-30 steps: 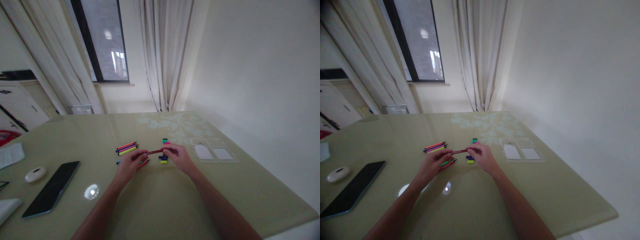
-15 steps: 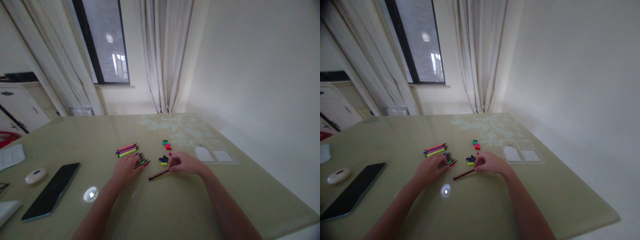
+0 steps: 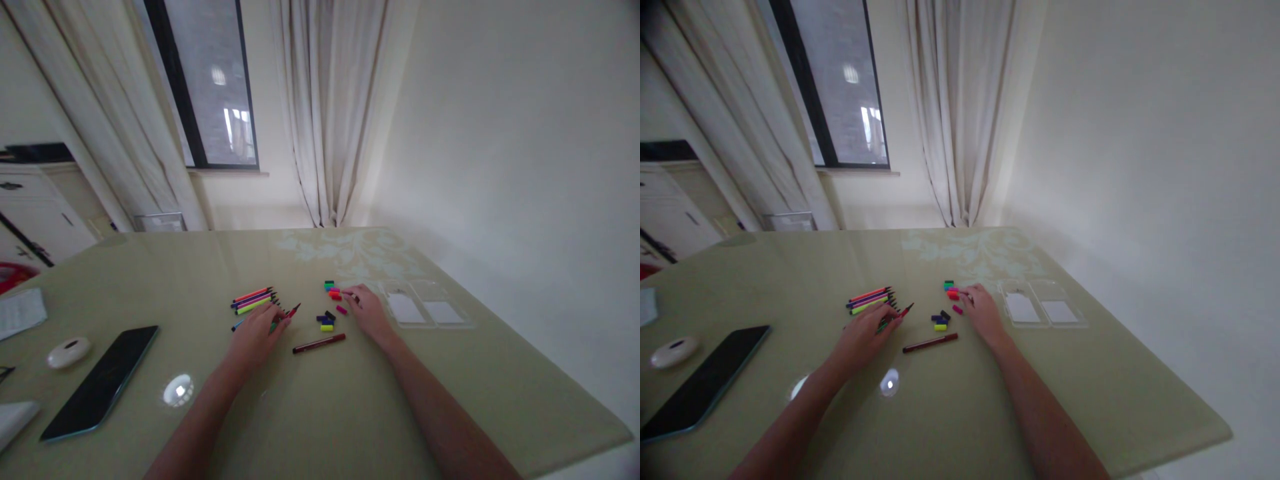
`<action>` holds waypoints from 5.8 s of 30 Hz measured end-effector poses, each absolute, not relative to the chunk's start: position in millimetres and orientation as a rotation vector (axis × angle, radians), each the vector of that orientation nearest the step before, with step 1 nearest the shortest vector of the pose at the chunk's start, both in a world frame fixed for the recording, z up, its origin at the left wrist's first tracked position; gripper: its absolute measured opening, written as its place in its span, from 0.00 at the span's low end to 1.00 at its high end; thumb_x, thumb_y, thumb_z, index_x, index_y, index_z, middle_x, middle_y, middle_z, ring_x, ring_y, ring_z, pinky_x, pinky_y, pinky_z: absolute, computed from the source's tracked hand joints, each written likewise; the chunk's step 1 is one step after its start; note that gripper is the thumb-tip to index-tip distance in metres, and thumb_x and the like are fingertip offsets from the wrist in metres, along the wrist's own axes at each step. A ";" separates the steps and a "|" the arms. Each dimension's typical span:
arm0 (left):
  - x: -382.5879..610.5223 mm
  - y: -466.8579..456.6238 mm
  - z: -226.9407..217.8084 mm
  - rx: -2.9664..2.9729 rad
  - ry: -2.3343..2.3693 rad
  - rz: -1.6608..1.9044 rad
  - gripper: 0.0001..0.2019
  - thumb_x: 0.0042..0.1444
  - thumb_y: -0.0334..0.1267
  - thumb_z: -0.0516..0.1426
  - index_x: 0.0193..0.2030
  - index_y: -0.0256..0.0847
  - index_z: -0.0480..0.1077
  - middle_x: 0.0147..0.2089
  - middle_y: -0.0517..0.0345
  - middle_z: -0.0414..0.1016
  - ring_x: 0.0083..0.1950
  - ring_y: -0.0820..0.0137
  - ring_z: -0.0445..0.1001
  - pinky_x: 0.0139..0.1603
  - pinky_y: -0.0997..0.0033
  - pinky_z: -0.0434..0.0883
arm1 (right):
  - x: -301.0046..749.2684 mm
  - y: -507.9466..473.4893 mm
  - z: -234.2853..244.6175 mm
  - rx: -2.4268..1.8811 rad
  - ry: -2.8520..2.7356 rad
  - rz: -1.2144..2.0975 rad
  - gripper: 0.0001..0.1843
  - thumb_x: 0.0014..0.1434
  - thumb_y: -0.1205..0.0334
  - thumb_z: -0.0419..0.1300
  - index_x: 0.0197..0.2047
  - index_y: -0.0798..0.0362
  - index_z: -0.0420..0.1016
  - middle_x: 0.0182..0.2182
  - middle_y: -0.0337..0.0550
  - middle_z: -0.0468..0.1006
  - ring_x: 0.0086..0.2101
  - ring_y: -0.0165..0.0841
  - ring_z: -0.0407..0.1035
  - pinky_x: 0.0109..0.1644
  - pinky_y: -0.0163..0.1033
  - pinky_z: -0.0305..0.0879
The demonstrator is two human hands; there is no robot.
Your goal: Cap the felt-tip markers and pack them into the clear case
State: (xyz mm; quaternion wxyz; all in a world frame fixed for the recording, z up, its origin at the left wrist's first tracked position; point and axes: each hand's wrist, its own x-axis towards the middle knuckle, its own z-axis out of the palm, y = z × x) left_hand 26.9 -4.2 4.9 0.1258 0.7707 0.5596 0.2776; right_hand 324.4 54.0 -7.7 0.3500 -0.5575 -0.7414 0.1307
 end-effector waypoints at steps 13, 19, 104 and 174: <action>42.2 -11.5 16.3 2.095 1.418 1.156 0.11 0.70 0.46 0.51 0.47 0.44 0.71 0.44 0.53 0.77 0.44 0.63 0.76 0.46 0.65 0.72 | 314.9 46.2 3.6 -1.433 -1.809 0.508 0.09 0.63 0.62 0.62 0.44 0.52 0.82 0.32 0.43 0.83 0.30 0.32 0.73 0.36 0.37 0.67; 41.6 -12.1 17.1 2.008 1.346 1.222 0.10 0.71 0.45 0.52 0.48 0.43 0.70 0.46 0.52 0.76 0.47 0.63 0.76 0.50 0.64 0.72 | 295.1 18.7 34.7 -1.004 -1.739 0.719 0.11 0.63 0.54 0.65 0.43 0.52 0.82 0.38 0.48 0.86 0.34 0.34 0.75 0.37 0.38 0.69; 71.2 -30.2 30.5 2.353 1.744 0.042 0.17 0.74 0.41 0.44 0.66 0.45 0.59 0.43 0.50 0.83 0.43 0.56 0.84 0.38 0.66 0.74 | 266.5 -3.9 26.3 -0.979 -1.874 1.142 0.10 0.59 0.56 0.68 0.40 0.52 0.87 0.34 0.44 0.87 0.35 0.36 0.78 0.42 0.39 0.72; 24.9 -8.4 14.5 2.272 1.870 0.352 0.09 0.66 0.40 0.55 0.45 0.43 0.75 0.46 0.53 0.81 0.49 0.60 0.78 0.48 0.64 0.69 | 291.4 60.0 -16.9 -1.496 -2.232 0.126 0.22 0.74 0.46 0.50 0.63 0.43 0.74 0.68 0.49 0.66 0.66 0.45 0.58 0.68 0.53 0.53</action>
